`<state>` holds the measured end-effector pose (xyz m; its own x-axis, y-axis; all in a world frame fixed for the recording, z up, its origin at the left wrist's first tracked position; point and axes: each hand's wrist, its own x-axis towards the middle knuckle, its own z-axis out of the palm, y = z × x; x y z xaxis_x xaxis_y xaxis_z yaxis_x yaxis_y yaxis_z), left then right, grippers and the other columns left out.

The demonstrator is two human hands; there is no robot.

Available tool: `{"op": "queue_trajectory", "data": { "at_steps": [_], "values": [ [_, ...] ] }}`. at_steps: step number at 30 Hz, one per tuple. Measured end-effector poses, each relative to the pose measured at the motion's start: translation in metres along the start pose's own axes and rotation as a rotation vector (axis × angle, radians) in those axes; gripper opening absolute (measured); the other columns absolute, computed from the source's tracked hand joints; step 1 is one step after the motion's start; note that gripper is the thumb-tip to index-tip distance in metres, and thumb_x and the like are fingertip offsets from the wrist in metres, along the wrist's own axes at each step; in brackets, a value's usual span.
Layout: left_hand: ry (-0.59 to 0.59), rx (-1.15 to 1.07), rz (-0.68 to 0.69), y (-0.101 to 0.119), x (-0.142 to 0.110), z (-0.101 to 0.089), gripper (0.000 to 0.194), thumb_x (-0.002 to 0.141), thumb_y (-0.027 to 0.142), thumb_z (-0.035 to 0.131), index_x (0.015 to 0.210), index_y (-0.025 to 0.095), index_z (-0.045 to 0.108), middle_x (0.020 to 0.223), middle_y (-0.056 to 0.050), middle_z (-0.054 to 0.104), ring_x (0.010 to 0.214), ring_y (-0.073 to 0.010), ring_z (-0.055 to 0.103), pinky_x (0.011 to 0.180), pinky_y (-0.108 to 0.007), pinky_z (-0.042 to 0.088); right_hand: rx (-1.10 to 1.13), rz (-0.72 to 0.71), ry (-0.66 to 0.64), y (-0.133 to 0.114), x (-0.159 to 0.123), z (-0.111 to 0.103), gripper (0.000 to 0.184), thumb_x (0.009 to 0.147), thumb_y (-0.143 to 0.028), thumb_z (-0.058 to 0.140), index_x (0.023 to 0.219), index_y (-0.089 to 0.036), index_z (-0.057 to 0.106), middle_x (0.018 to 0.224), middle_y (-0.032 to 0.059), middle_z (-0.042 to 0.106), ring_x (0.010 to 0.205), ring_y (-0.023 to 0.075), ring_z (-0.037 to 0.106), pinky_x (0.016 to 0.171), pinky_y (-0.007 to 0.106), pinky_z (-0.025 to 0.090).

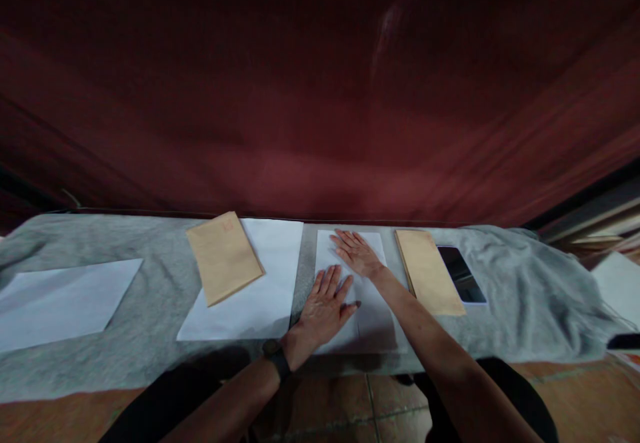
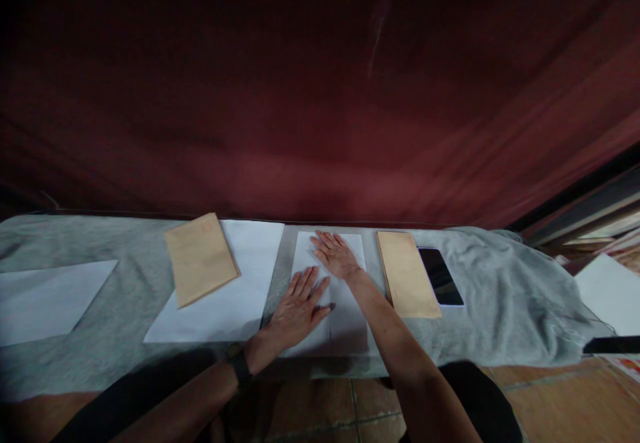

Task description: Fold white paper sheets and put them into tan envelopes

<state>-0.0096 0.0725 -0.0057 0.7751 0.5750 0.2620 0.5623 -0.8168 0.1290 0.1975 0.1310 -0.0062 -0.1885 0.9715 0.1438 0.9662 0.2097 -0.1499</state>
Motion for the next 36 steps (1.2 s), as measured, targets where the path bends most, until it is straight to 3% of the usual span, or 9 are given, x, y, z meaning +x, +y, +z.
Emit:
{"op": "queue_trajectory", "data": {
  "at_steps": [5,12,18,23,27,36],
  "values": [
    [-0.031,-0.006,-0.015,0.0,0.0,0.0,0.067,0.097,0.063,0.035,0.15,0.023,0.041,0.16,-0.013,0.034,0.149,-0.0305,0.027,0.121,-0.052,0.02,0.034,0.005,-0.008,0.001,0.012,-0.005,0.048,0.106,-0.035,0.031,0.152,-0.024,0.037,0.16,0.0039,0.032,0.149,0.0195,0.029,0.122,0.043,0.022],
    [-0.024,-0.022,-0.017,0.002,-0.001,0.005,0.068,0.097,0.064,0.034,0.147,0.02,0.045,0.153,-0.013,0.045,0.147,-0.0303,0.031,0.123,-0.052,0.014,0.156,-0.238,-0.133,-0.036,0.01,-0.004,0.047,0.107,-0.044,0.028,0.15,-0.032,0.039,0.161,-0.0039,0.031,0.149,0.0146,0.026,0.124,0.039,0.018],
    [-0.043,-0.021,-0.005,0.001,0.0,0.005,0.07,0.098,0.065,0.029,0.15,0.02,0.041,0.157,-0.012,0.04,0.149,-0.0284,0.027,0.123,-0.052,0.011,0.116,-0.15,-0.124,-0.028,0.028,0.004,0.049,0.107,-0.042,0.025,0.152,-0.028,0.037,0.161,-0.0012,0.029,0.149,0.0157,0.026,0.124,0.04,0.018],
    [-0.043,-0.013,-0.003,0.001,0.0,0.002,0.07,0.098,0.065,0.03,0.149,0.019,0.042,0.158,-0.014,0.038,0.148,-0.0288,0.028,0.122,-0.052,0.014,0.082,0.044,-0.053,-0.021,0.035,0.004,0.051,0.107,-0.039,0.023,0.151,-0.02,0.039,0.16,0.0052,0.034,0.148,0.0195,0.029,0.123,0.042,0.022],
    [-0.044,-0.015,0.001,0.001,0.0,0.0,0.069,0.098,0.065,0.03,0.148,0.02,0.043,0.158,-0.014,0.037,0.149,-0.0282,0.028,0.122,-0.051,0.015,0.125,0.127,0.006,-0.02,0.006,-0.002,0.054,0.106,-0.042,0.015,0.152,-0.024,0.037,0.16,0.0035,0.033,0.149,0.0189,0.029,0.12,0.043,0.027],
    [-0.022,-0.032,-0.008,-0.001,-0.003,-0.002,0.064,0.099,0.06,0.034,0.148,0.02,0.044,0.16,-0.011,0.035,0.149,-0.0265,0.029,0.122,-0.05,0.019,-0.008,0.156,0.025,-0.021,-0.114,-0.008,0.053,0.106,-0.043,0.029,0.155,-0.025,0.031,0.162,0.006,0.029,0.15,0.0223,0.026,0.121,0.047,0.025]
  ]
}}
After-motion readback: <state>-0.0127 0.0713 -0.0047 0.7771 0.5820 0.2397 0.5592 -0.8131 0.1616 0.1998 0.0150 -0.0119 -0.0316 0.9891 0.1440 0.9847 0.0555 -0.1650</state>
